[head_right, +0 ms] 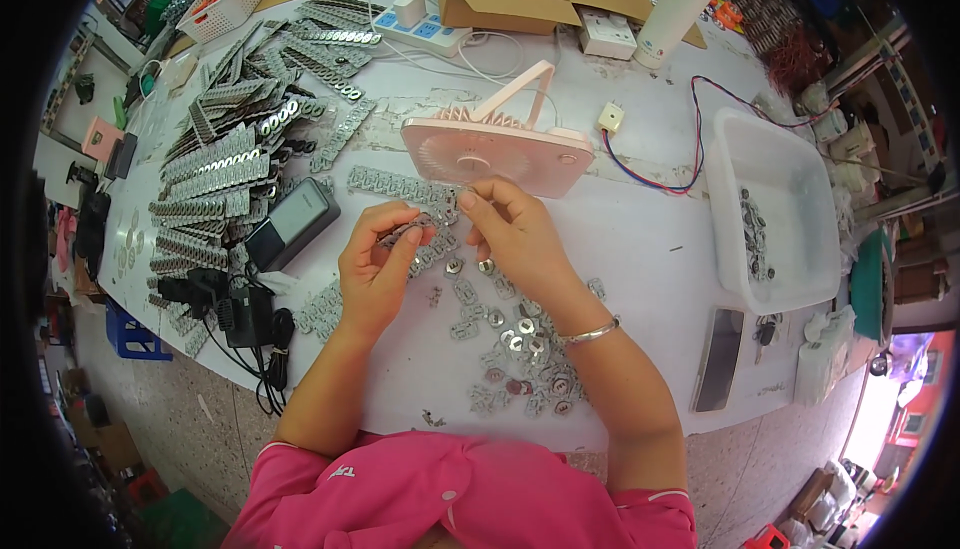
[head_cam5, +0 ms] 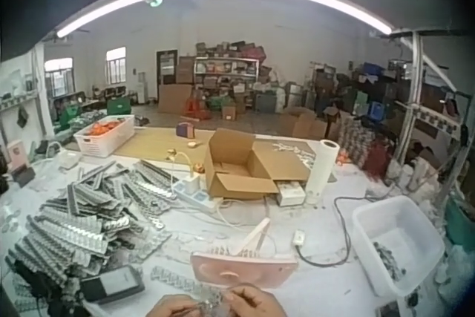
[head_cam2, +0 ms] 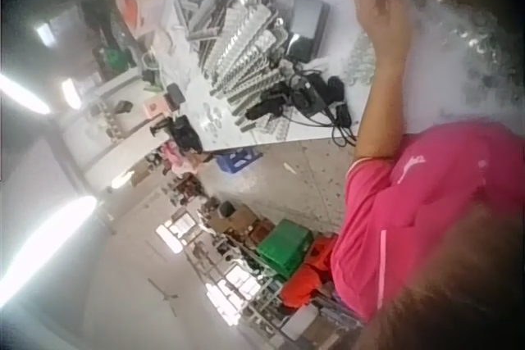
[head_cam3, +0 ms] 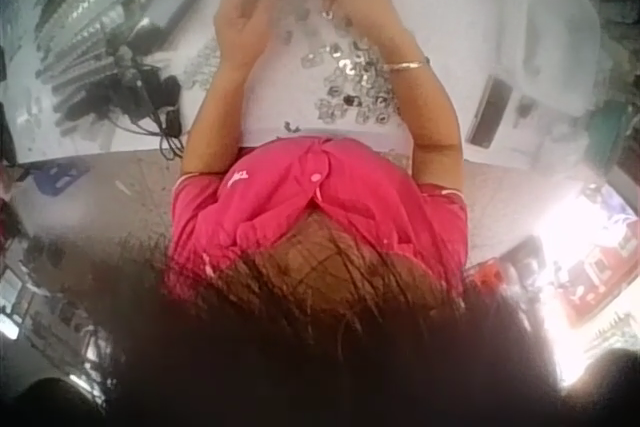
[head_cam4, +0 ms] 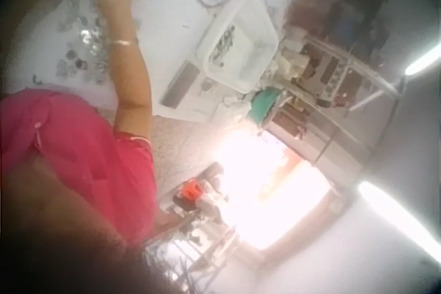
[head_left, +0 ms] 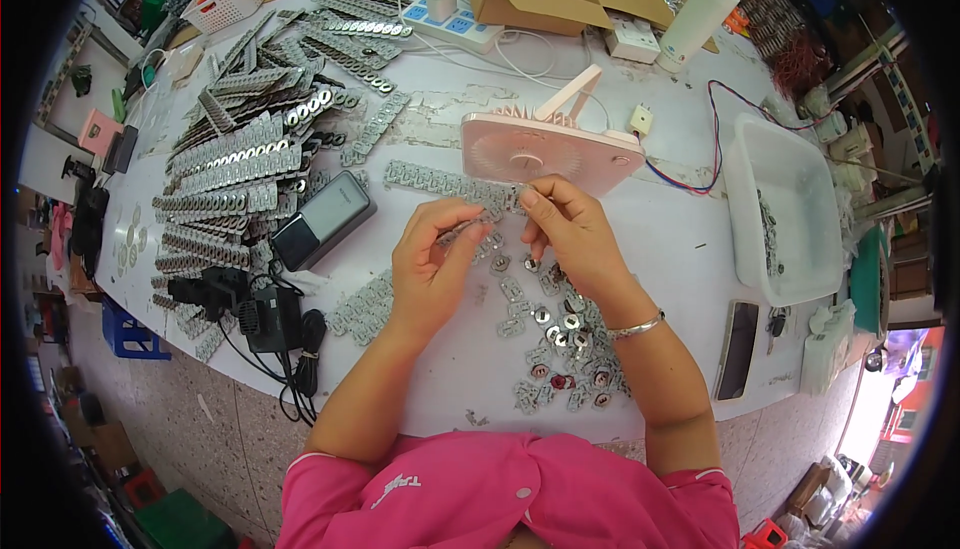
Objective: The person assembles small metal rings and metal brackets into a strip or chain by hand.
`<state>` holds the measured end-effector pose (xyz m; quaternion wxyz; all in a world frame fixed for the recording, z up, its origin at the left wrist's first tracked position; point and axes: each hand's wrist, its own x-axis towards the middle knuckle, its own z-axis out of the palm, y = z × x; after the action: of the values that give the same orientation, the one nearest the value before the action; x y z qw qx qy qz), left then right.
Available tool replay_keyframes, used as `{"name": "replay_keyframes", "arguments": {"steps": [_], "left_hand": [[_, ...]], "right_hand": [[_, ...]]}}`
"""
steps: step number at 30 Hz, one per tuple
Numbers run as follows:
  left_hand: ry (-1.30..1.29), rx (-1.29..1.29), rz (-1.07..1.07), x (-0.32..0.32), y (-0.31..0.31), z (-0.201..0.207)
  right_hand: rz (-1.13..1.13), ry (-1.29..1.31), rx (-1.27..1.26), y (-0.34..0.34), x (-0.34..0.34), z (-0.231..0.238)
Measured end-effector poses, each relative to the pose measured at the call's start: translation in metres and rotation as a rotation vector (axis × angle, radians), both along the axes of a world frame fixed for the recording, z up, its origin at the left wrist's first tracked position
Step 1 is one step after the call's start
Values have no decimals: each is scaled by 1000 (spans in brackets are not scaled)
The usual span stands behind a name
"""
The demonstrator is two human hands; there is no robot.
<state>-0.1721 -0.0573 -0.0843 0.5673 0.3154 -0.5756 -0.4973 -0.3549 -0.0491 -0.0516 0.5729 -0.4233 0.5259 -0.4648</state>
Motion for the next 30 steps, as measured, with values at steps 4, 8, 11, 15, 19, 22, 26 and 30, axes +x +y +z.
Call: {"name": "replay_keyframes", "arguments": {"steps": [4, 8, 11, 15, 19, 22, 26, 30], "left_hand": [[-171, -66, -53, 6, 4, 0], [-310, -198, 55, -3, 8, 12], [-379, -268, 11, -1, 10, 12], [-411, -238, 2, -2, 16, 14], [-434, -267, 41, -4, 16, 11], [-456, -335, 45, -3, 16, 12], [-497, -322, 61, -4, 19, 16], [-491, -316, 94, -6, 19, 13]], "right_hand": [[8, 23, 21, 12, 1, 7], [6, 55, 6, 27, 2, 0], [-28, 139, -15, 36, 1, -3], [-79, 150, -17, 44, 5, -3], [-90, 133, -4, 47, 8, -4], [-108, 134, -10, 49, 10, -3], [-100, 164, -51, 50, 10, -6], [-75, 227, -60, 48, 8, -2]]}}
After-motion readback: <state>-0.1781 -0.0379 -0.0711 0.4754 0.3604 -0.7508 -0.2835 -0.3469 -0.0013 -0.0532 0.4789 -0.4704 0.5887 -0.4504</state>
